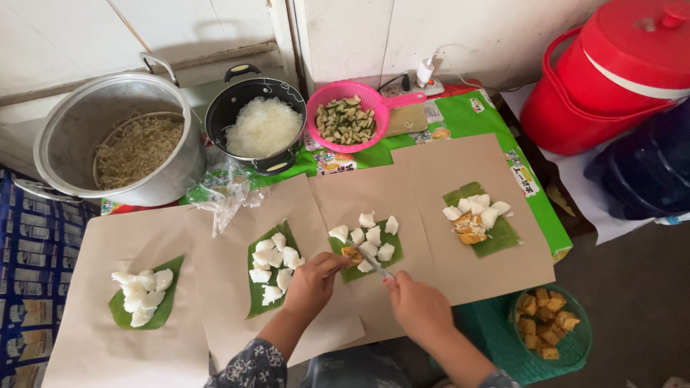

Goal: The person assembles food portions on banana leaves placed on brown paper. They use a knife to cut fried tofu and add it to the leaves, then layer rice vermicelli, bean sprouts, and sliced cucumbers on top. The person folds the paper around the assembled food to create individual servings.

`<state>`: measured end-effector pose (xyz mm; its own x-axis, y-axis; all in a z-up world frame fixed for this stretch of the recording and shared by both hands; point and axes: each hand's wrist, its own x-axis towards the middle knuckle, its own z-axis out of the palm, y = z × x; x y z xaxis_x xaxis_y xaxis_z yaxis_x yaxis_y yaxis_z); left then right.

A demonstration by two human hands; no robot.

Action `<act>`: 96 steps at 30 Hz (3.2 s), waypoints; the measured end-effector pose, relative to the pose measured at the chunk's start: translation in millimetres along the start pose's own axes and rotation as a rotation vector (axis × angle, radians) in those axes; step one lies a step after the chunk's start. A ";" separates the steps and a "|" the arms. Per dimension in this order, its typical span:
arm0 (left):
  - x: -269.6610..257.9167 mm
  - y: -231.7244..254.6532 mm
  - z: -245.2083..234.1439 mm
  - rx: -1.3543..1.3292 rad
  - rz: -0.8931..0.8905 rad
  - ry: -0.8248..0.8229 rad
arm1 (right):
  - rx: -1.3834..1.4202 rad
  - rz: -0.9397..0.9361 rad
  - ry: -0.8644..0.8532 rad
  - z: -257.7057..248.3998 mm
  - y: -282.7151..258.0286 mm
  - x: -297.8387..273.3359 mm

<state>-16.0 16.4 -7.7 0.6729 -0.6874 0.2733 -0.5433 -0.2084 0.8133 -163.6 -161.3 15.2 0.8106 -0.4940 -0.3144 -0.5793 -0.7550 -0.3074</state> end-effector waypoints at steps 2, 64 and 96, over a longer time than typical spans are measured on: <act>-1.1 -4.8 -3.7 0.022 0.049 -0.020 | -0.060 0.009 0.011 3.6 -11.5 -4.5; -22.9 18.5 10.4 0.100 -0.226 0.486 | 0.205 0.130 -0.110 61.3 -5.8 -53.3; -10.6 12.4 26.1 0.096 -0.129 0.316 | 0.377 0.262 -0.051 90.0 -52.4 5.8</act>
<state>-43.0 2.9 -13.9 0.8530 -0.4053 0.3289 -0.4782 -0.3544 0.8036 -136.2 -85.8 -51.3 0.6326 -0.6188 -0.4658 -0.7627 -0.3931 -0.5136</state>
